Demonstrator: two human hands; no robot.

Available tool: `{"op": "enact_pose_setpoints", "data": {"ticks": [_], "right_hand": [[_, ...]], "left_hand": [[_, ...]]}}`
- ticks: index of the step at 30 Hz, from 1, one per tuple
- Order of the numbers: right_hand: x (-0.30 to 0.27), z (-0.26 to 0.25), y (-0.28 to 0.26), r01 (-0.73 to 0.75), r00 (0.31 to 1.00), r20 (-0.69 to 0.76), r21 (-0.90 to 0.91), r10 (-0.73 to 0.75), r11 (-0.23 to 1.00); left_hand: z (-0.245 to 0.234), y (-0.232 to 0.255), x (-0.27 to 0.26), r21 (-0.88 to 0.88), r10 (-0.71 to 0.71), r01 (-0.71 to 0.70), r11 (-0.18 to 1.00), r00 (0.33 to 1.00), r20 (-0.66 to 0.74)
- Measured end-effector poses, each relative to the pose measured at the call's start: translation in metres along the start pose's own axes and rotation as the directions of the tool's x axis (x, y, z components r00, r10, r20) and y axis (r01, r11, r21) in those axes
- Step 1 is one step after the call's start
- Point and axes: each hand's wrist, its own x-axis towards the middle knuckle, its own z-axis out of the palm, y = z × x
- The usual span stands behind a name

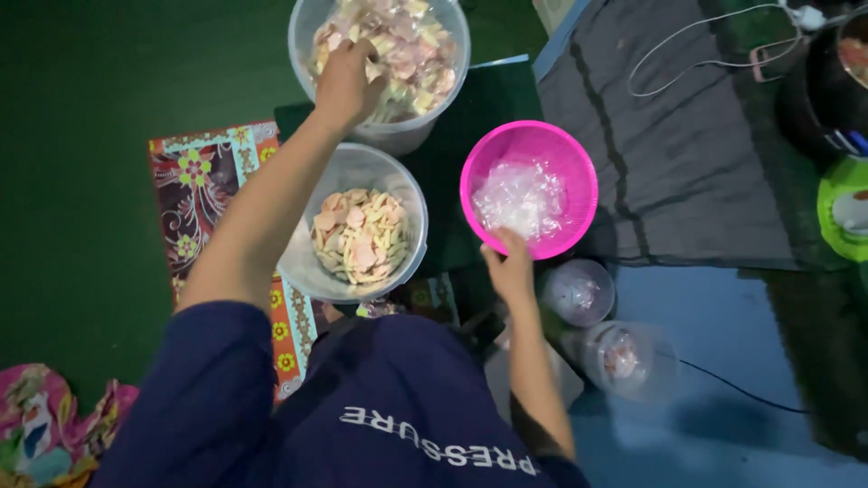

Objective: Packaging sliced food items into small plastic bags

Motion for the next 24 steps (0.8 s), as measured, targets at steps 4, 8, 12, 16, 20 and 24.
{"op": "enact_pose_setpoints", "data": {"ticks": [4,8,12,16,20,24], "right_hand": [[-0.036,-0.015,-0.032,-0.166,0.986,0.016,0.089,0.165,0.982],[-0.064,-0.020,-0.030,-0.264,0.964,-0.013,0.108,0.267,0.958],[-0.058,-0.030,-0.061,-0.339,0.937,-0.002,0.227,0.348,0.913],[-0.029,-0.035,-0.112,-0.210,0.975,-0.010,0.288,0.222,0.934],[0.002,-0.012,-0.151,-0.191,0.978,0.035,0.545,0.205,0.816],[0.036,0.013,-0.192,-0.175,0.984,0.136,0.821,0.112,0.543]], "left_hand": [[0.034,-0.024,0.041,0.115,-0.171,0.174,0.978,0.984,-0.040],[0.070,-0.080,0.061,-0.061,-0.183,0.177,0.982,0.975,-0.128],[0.036,-0.063,0.036,-0.060,0.103,-0.125,0.990,0.952,-0.290],[-0.016,-0.019,-0.019,-0.439,-0.169,0.035,0.898,0.948,-0.269],[-0.066,0.048,-0.084,-0.854,-0.402,0.195,0.482,0.916,-0.018],[-0.086,0.093,-0.146,-0.825,-0.461,0.276,0.492,0.887,0.022]]}}
